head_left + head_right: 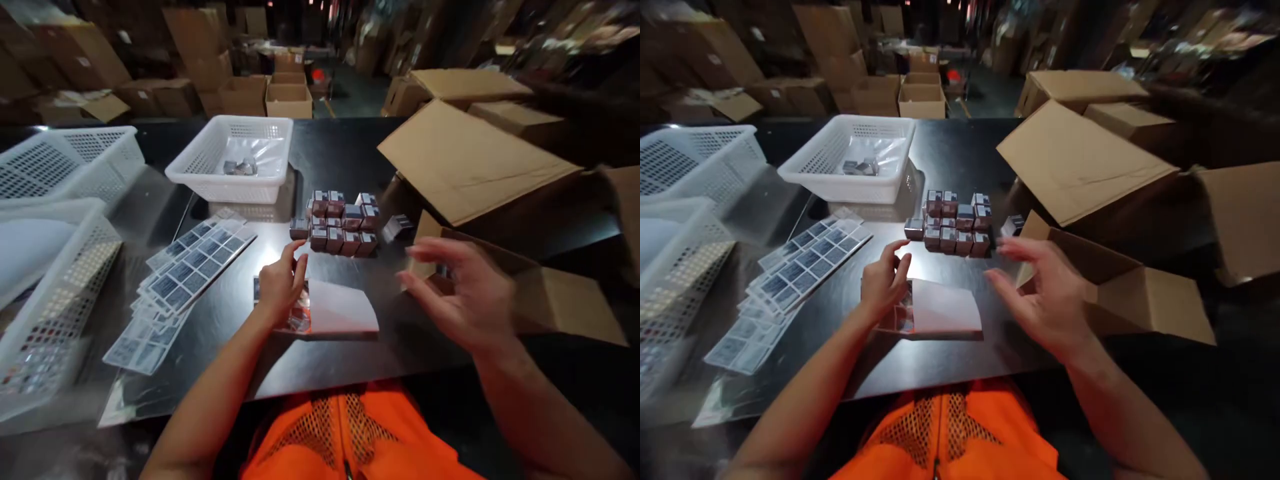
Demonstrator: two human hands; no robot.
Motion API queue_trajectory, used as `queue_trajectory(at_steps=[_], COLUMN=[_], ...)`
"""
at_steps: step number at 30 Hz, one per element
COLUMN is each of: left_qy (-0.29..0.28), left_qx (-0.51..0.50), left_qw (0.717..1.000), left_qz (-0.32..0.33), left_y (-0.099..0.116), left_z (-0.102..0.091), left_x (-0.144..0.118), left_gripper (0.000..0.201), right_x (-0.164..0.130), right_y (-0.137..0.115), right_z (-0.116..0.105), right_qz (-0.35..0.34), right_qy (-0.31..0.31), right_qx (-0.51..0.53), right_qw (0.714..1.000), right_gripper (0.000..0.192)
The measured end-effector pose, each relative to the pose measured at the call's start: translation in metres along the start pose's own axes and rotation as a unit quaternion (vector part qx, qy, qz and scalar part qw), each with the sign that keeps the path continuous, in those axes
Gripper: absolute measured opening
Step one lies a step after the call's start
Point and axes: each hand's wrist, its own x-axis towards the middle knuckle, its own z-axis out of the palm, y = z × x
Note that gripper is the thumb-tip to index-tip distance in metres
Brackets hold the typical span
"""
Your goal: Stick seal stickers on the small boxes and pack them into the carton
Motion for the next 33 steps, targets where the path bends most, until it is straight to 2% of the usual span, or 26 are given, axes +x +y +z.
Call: queue_trajectory(at_steps=[1,3,5,7,10,13,15,17,19,20,22,23,24,26,28,29,31,33], left_qy=[0.012,0.033,0.051,0.071,0.089,0.066,0.037,0.005,-0.018,-0.025,-0.032,-0.034,-0.039,-0.048,-0.058,-0.062,-0.066,-0.061], left_qx=[0.001,-0.006,-0.015,-0.002,0.061,0.115,0.136,0.162,0.186,0.194,0.204,0.206,0.208,0.210,0.212,0.212,0.210,0.204], left_qw=[1.000,0.998,0.996,0.994,0.992,0.990,0.990,0.987,0.981,0.978,0.975,0.975,0.974,0.974,0.974,0.974,0.975,0.977], left_qz=[0.014,0.047,0.072,0.080,0.064,0.037,0.014,-0.023,-0.057,-0.069,-0.080,-0.081,-0.081,-0.074,-0.058,-0.048,-0.028,-0.013], left_y=[-0.001,-0.003,-0.007,-0.011,-0.015,-0.015,-0.012,-0.010,-0.011,-0.013,-0.017,-0.019,-0.020,-0.020,-0.016,-0.014,-0.011,-0.010], left_z=[0.001,0.003,0.003,0.002,0.000,-0.001,-0.002,-0.003,-0.006,-0.007,-0.008,-0.008,-0.008,-0.006,-0.003,-0.002,-0.001,-0.002], left_x=[-0.001,-0.002,-0.002,0.000,0.006,0.009,0.009,0.011,0.014,0.017,0.022,0.024,0.025,0.025,0.022,0.020,0.017,0.016], left_gripper=[0.037,0.036,0.037,0.039,0.044,0.044,0.044,0.043,0.043,0.044,0.044,0.043,0.042,0.039,0.037,0.036,0.035,0.034], right_x=[0.000,0.001,0.005,0.008,0.011,0.007,0.002,-0.002,-0.003,0.000,0.012,0.022,0.035,0.068,0.107,0.125,0.153,0.166], right_y=[-0.017,-0.039,-0.044,-0.038,-0.024,-0.015,-0.014,-0.016,-0.018,-0.020,-0.021,-0.020,-0.019,-0.013,-0.004,0.000,0.006,0.008], right_z=[0.020,0.060,0.093,0.115,0.130,0.134,0.134,0.131,0.122,0.117,0.107,0.105,0.105,0.116,0.137,0.148,0.168,0.177], right_qz=[-0.060,-0.095,-0.054,0.021,0.106,0.116,0.061,-0.050,-0.172,-0.209,-0.213,-0.184,-0.142,-0.061,-0.016,-0.008,0.008,0.010], right_qy=[-0.079,-0.195,-0.268,-0.293,-0.285,-0.276,-0.255,-0.214,-0.193,-0.188,-0.149,-0.114,-0.080,-0.061,-0.140,-0.164,-0.206,-0.223], right_qx=[0.042,0.128,0.191,0.231,0.255,0.255,0.240,0.205,0.195,0.210,0.245,0.239,0.209,0.088,-0.029,-0.048,-0.076,-0.088], right_qw=[0.994,0.968,0.943,0.928,0.918,0.919,0.935,0.954,0.946,0.936,0.934,0.947,0.964,0.992,0.990,0.985,0.976,0.971], right_gripper=[0.039,0.043,0.047,0.047,0.039,0.018,0.007,0.007,0.011,0.012,0.009,0.006,0.013,0.049,0.082,0.093,0.101,0.101])
